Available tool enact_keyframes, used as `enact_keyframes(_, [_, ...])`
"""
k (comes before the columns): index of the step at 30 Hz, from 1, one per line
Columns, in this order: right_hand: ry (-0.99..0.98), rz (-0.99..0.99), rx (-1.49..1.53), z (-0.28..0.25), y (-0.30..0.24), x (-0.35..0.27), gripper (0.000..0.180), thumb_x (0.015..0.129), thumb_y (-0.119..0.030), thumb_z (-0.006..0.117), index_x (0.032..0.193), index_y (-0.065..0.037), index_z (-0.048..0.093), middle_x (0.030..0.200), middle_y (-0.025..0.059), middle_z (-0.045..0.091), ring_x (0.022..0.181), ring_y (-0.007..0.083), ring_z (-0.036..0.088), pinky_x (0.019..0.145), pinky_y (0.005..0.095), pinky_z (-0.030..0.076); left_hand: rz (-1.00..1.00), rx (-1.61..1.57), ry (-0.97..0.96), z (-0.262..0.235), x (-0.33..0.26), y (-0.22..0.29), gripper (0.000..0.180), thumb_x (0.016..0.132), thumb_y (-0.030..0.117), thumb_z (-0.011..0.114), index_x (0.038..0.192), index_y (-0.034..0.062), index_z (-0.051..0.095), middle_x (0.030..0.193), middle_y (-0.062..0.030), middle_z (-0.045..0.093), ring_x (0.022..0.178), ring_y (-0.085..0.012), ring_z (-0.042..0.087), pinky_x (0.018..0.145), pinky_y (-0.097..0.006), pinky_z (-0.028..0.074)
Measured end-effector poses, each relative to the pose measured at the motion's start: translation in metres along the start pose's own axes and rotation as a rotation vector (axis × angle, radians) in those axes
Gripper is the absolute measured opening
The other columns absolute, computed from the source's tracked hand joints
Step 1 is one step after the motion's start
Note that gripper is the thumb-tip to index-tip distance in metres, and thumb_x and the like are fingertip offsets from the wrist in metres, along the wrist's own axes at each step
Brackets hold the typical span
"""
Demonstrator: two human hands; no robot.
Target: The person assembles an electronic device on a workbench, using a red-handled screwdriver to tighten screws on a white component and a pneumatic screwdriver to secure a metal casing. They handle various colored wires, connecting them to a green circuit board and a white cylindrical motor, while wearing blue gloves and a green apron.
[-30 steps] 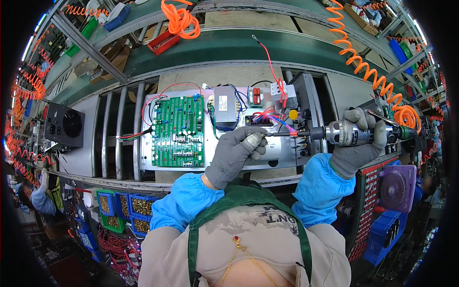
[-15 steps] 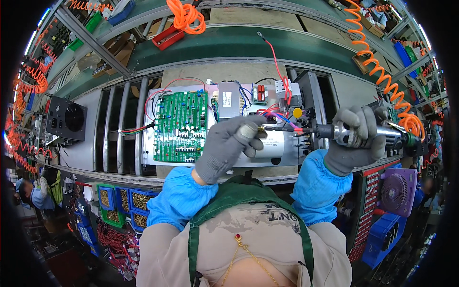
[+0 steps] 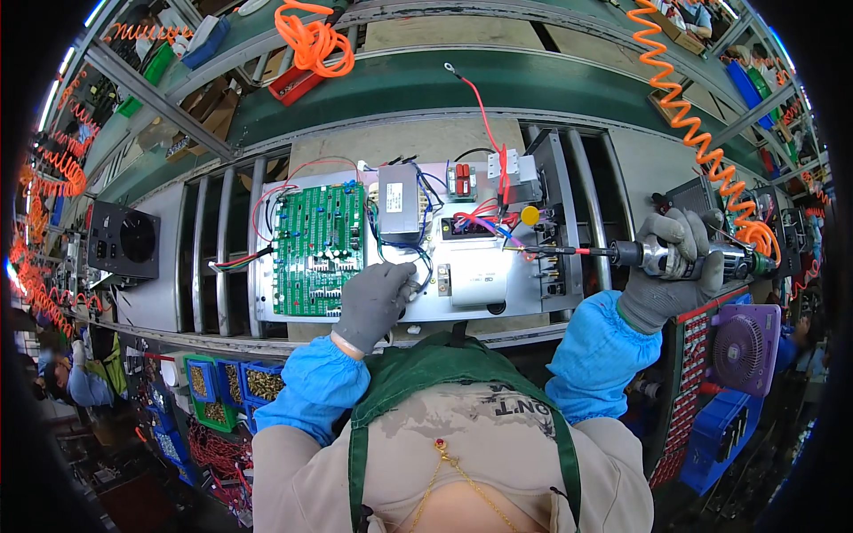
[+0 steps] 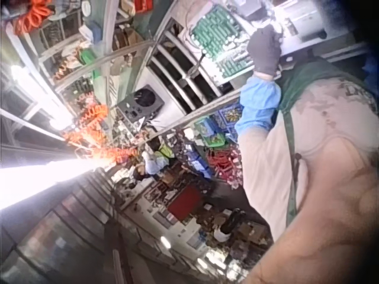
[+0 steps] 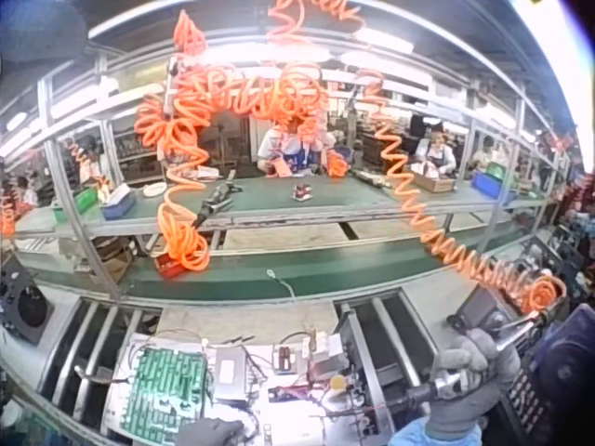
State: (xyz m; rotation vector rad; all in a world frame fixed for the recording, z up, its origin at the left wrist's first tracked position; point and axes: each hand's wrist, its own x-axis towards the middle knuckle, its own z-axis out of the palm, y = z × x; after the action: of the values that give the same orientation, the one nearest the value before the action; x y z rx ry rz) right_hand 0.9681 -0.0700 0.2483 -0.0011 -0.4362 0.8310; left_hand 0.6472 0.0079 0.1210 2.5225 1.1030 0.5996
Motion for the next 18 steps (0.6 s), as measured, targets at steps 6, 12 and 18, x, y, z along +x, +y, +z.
enact_keyframes(6, [0.012,-0.036,-0.016,-0.006,-0.015,0.009,0.038,0.072,-0.008,0.069,0.108,-0.005,0.054,0.068,-0.0073,0.038,0.06,0.0055,0.042,0.073,0.0298,0.042,-0.031,0.059,-0.241,-0.018,0.011,0.008,0.033,0.077,0.015,0.064,0.109,0.0143,0.058,0.087,-0.0063,0.061,0.077,-0.0257,0.062,0.065,-0.039,0.05])
enact_keyframes(12, [0.023,-0.085,0.062,-0.016,-0.039,0.018,0.035,0.072,-0.007,0.068,0.104,-0.007,0.055,0.066,-0.008,0.038,0.06,0.0047,0.042,0.073,0.0309,0.043,0.05,-0.12,-0.006,-0.068,0.118,0.039,0.031,0.075,0.02,0.069,0.103,0.0089,0.063,0.085,-0.0122,0.064,0.076,-0.0304,0.063,0.067,-0.039,0.05])
enact_keyframes(18, [0.04,-0.118,0.104,-0.034,-0.049,0.032,0.038,0.072,-0.006,0.068,0.107,-0.005,0.055,0.067,-0.0078,0.037,0.06,0.0047,0.041,0.074,0.0317,0.043,0.0,-0.009,-0.68,-0.007,0.224,0.043,0.052,0.065,0.031,0.075,0.104,0.0007,0.058,0.093,-0.0187,0.065,0.082,-0.0339,0.063,0.072,-0.04,0.051])
